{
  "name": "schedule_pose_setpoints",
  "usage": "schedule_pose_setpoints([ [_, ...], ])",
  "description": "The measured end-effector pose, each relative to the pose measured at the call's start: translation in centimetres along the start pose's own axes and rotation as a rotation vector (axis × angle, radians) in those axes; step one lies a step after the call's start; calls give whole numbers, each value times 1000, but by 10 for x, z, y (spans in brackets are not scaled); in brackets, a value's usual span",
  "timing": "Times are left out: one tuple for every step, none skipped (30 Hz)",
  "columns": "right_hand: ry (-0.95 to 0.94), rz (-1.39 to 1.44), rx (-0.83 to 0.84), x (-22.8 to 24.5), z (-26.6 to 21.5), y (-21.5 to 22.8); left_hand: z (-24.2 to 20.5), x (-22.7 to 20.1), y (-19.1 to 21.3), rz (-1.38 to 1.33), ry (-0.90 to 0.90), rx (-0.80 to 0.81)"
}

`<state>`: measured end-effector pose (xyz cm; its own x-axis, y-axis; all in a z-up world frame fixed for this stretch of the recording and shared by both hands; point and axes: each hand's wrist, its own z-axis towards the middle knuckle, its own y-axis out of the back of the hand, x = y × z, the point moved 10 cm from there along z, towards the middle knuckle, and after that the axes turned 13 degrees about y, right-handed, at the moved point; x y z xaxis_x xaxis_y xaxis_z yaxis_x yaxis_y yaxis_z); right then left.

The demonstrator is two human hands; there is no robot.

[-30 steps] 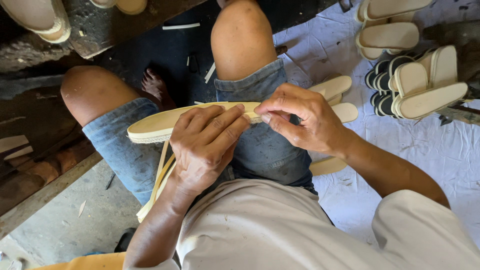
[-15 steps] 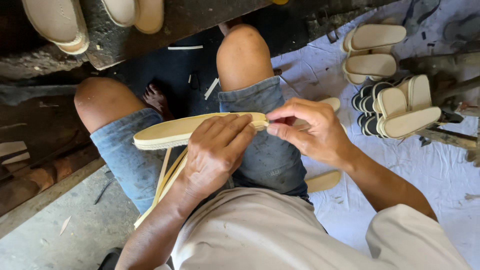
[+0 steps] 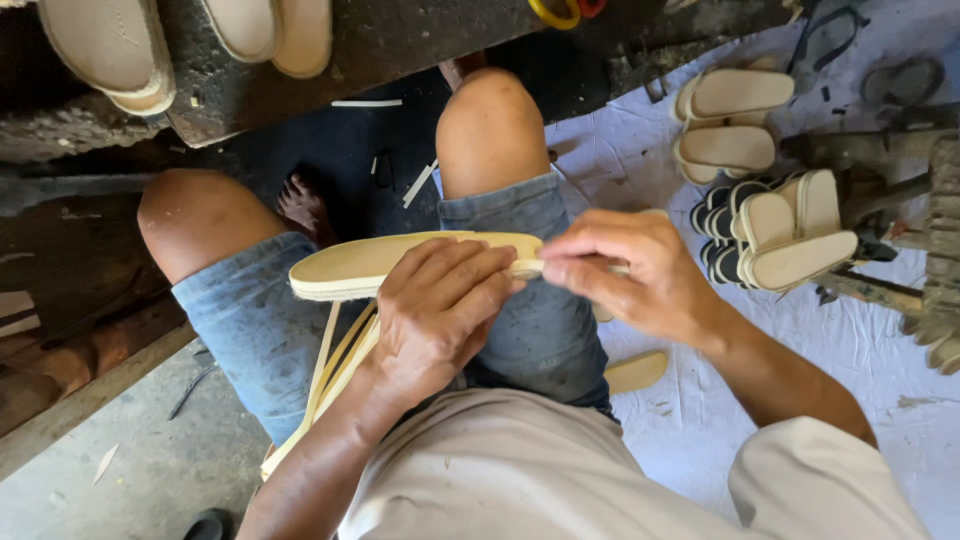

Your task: The person sits on the floor and wraps thin beige strips around the edge of a sandal sole. They use their hands to press the strips into place and occasionally use scissors to trim the excess material. The person works on one sole at a time, handling the strips and the sole directly.

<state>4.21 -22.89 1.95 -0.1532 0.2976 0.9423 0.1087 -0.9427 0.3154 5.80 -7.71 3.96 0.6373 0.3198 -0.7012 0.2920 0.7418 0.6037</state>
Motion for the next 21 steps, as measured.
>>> schedule_pose_setpoints([
  [5, -1, 2, 5, 3, 0, 1, 1, 1, 4, -1, -4],
  [18, -54, 10, 11, 5, 1, 2, 4, 1, -15, 24, 10],
  [16, -97, 15, 17, 3, -1, 0, 6, 0, -38, 59, 40],
  [6, -88, 14, 10, 2, -1, -2, 6, -2, -39, 66, 51],
  [34, -77, 28, 5, 3, -1, 0, 12, -1, -54, 106, 20],
  [61, -65, 42, 1, 4, -1, 1, 17, -1, -69, 145, -12],
  [63, -65, 43, 2, 6, 1, 5, 14, 0, -68, 145, -13],
  [83, -95, 55, 4, 9, 2, 9, 13, 1, -47, 155, -16],
  [96, -123, 65, 6, 9, 2, 10, 11, 2, -30, 167, -11],
  [91, -120, 64, 5, 9, 1, 8, 12, 1, -31, 169, -6],
  [103, -122, 76, 6, 10, 1, 7, 13, -1, -27, 158, 2],
  [116, -124, 88, 6, 12, 1, 7, 14, -2, -23, 146, 10],
  [115, -123, 87, 6, 12, 1, 6, 13, -4, -23, 146, 12],
  [119, -134, 96, 7, 12, 0, 5, 13, -4, -20, 148, 3],
  [122, -144, 106, 7, 12, -2, 3, 13, -5, -17, 151, -5],
  [121, -142, 106, 5, 11, -2, 3, 14, -5, -16, 153, -3],
  [126, -135, 109, 4, 11, -3, 3, 14, -6, -8, 138, 0],
  [130, -129, 113, 4, 10, -3, 3, 13, -7, 0, 123, 3],
  [129, -128, 112, 2, 9, -3, 4, 13, -6, 0, 124, 5],
  [140, -132, 104, 1, 9, -2, 4, 13, -6, -9, 122, 13],
  [151, -138, 94, 1, 8, 0, 5, 13, -6, -18, 118, 22],
])
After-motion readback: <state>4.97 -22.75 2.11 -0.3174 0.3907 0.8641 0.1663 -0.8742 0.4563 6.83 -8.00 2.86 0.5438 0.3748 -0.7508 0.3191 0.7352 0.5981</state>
